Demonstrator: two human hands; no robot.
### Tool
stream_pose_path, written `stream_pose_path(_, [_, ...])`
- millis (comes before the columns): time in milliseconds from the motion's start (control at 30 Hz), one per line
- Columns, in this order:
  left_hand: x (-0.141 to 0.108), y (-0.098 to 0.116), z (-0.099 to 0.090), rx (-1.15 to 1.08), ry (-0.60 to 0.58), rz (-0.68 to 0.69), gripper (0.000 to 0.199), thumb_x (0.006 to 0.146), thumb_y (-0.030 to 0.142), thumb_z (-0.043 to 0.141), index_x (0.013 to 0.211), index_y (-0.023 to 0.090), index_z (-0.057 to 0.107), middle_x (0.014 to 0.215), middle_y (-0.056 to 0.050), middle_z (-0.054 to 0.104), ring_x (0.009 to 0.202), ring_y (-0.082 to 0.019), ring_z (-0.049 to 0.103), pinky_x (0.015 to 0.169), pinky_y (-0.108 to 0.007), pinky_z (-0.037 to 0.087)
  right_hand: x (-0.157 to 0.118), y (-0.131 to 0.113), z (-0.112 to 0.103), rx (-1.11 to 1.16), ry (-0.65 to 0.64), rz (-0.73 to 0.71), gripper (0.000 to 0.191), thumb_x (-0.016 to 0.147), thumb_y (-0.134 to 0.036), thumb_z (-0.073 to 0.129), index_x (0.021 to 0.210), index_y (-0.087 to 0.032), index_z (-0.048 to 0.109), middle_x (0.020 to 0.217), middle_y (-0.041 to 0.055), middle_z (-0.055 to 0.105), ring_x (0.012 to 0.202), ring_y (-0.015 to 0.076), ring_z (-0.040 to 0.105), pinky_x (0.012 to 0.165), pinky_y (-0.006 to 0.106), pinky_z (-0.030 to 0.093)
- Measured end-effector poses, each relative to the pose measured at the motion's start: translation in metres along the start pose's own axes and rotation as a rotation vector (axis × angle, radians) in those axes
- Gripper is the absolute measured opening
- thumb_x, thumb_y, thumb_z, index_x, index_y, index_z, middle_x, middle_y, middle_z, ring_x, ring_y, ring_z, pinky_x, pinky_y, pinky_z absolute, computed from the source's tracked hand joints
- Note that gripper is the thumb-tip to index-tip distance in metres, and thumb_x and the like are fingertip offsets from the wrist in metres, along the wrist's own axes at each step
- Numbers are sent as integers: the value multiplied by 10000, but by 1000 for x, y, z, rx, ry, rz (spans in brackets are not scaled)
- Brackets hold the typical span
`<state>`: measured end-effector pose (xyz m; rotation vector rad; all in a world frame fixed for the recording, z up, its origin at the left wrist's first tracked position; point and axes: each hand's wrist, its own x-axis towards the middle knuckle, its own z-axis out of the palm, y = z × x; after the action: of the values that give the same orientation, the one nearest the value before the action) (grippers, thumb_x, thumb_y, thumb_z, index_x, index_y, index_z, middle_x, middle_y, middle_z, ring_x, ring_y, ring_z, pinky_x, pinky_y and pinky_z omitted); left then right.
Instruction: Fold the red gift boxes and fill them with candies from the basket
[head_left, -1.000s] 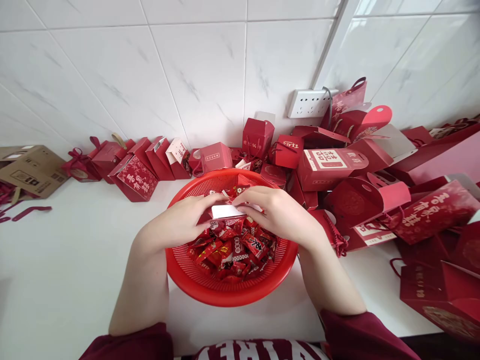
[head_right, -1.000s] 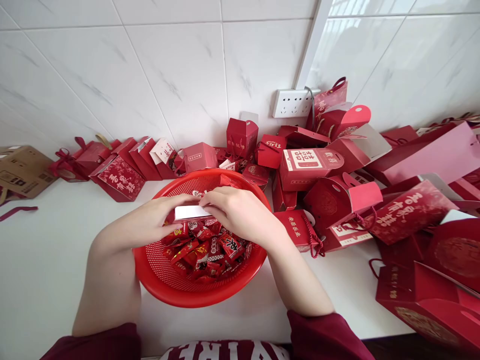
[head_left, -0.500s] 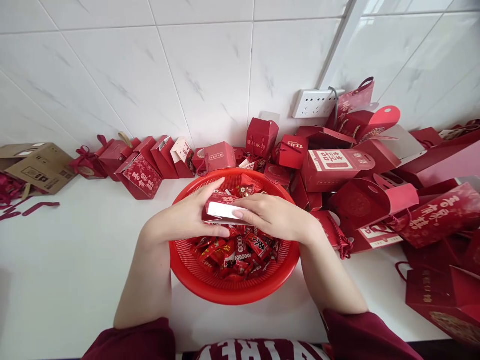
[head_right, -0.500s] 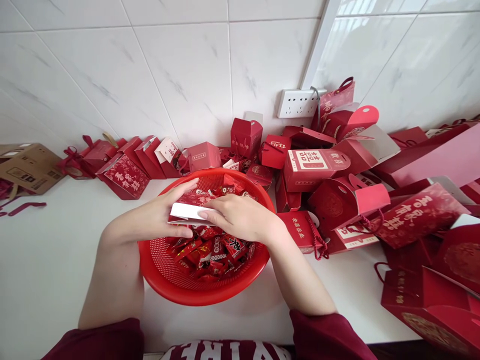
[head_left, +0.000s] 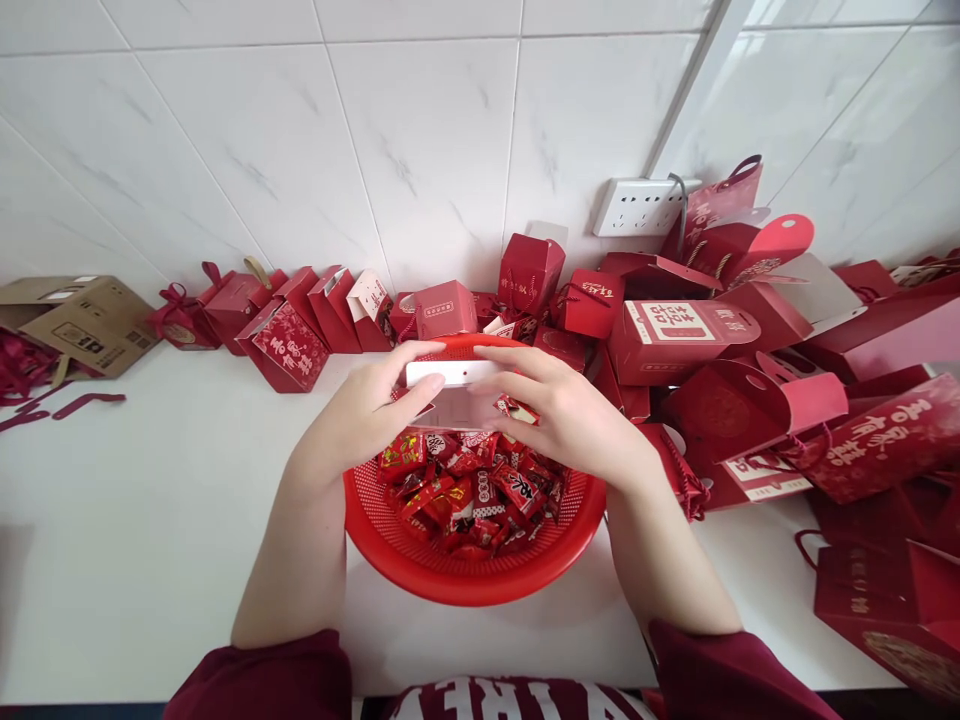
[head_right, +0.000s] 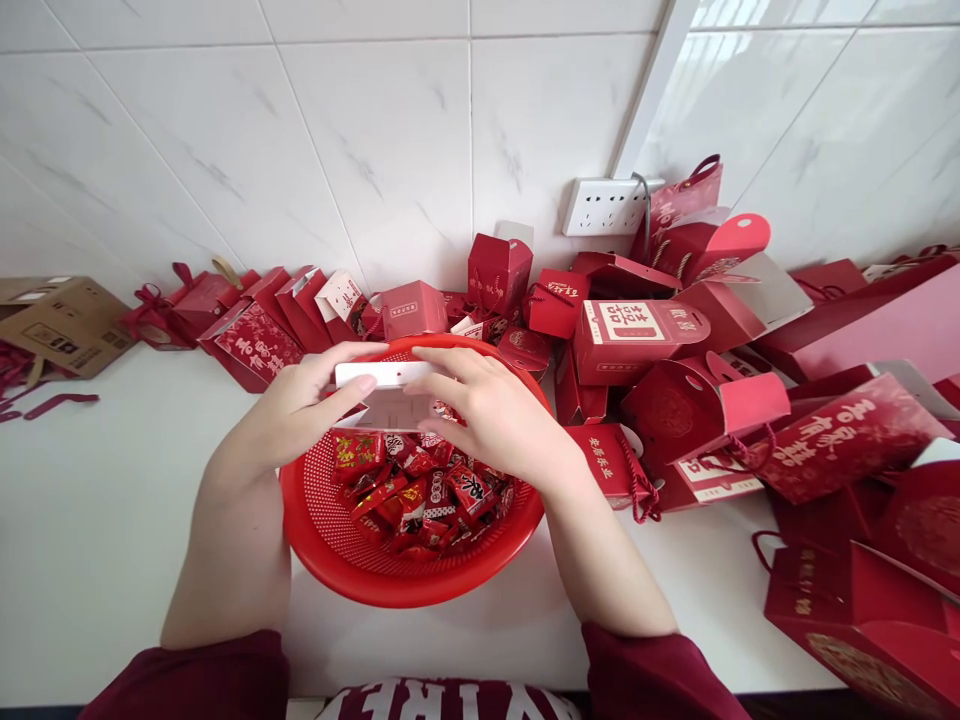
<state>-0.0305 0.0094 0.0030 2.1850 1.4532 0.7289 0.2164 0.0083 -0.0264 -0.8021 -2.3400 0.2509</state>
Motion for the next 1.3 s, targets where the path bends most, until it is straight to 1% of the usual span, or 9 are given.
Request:
stream_pose_path(133, [-2, 1, 2, 11, 187, 224, 390, 1009, 313, 556, 1397, 322, 596, 1349, -25, 672, 1117, -199, 696, 914, -316, 575, -3, 4, -4, -40, -80, 26, 514, 916, -305, 727, 1407, -275, 577, 1653, 138, 349, 1532, 322, 338, 1201, 589, 381])
stream_pose_path(233, [-4, 1, 4, 122, 178, 407, 313, 1015, 202, 494, 1205, 304, 721, 1392, -15, 636, 1178, -196, 673, 998, -340, 558, -4, 6, -2, -51, -97, 9, 603, 888, -338, 754, 1448, -288, 537, 1703, 140, 232, 1571, 352, 240, 1215, 647, 321])
stream_pose_path(467, [-8, 4, 4, 280, 317, 478, 274, 944, 198, 595, 1161, 314, 716, 1423, -14, 612, 1140, -220, 679, 965, -379, 572, -5, 9, -1, -51, -117, 12, 721, 849, -361, 793, 1498, -309, 482, 1721, 133, 178, 1584, 366, 188, 1223, 660, 286])
stream_pose_path(567, [-5, 5, 6, 314, 227, 395, 155, 927, 329, 661, 1056, 279, 731, 1264, -26, 693, 1106, -240, 672, 986, -408, 542, -5, 8, -1, -17, -108, 26, 671, 905, -320, 732, 1517, -298, 458, 1707, 131, 218, 1578, 325, 228, 1236, 601, 312])
stream_pose_path(700, [2, 3, 9, 317, 207, 206, 184, 924, 375, 644, 1029, 237, 704, 1104, -31, 735, 1087, -251, 660, 987, -409, 521, -4, 4, -1, -8, 4, 89, 550, 1003, -234, 557, 1537, -263, 427, 1675, 144, 289, 1561, 284, 285, 1244, 545, 333])
stream_pose_path(900, [4, -6, 5, 197, 329, 107, 253, 909, 277, 596, 1140, 234, 692, 1243, -43, 674, 1048, -207, 675, 885, -326, 569, -4, 2, -8, -1, 202, 132, 468, 1022, -214, 481, 1488, -244, 457, 1641, 139, 357, 1529, 264, 358, 1233, 517, 362])
stream_pose_path(1000, [3, -12, 1, 208, 471, 87, 302, 901, 271, 615, 1195, 241, 674, 1280, -53, 643, 1060, -211, 663, 868, -323, 580, -7, 5, -12, 0, 248, 191, 355, 1028, -227, 480, 1371, -228, 567, 1487, 130, 555, 1410, 258, 515, 1166, 478, 439])
stream_pose_path(1133, [2, -17, -3, 206, 549, 74, 336, 903, 267, 641, 1238, 243, 662, 1251, -70, 629, 1011, -216, 659, 893, -355, 575, -8, 14, -3, 20, 50, 295, 261, 1028, -228, 471, 1184, -203, 679, 1204, 86, 733, 1119, 238, 695, 993, 416, 540])
stream_pose_path(1300, [3, -14, 0, 164, 453, 99, 339, 895, 271, 648, 1230, 220, 646, 1313, -75, 605, 1079, -222, 651, 875, -339, 584, 14, 24, 27, 64, -372, 208, 303, 984, -134, 461, 1076, -208, 741, 1148, 64, 773, 1071, 225, 719, 976, 390, 538])
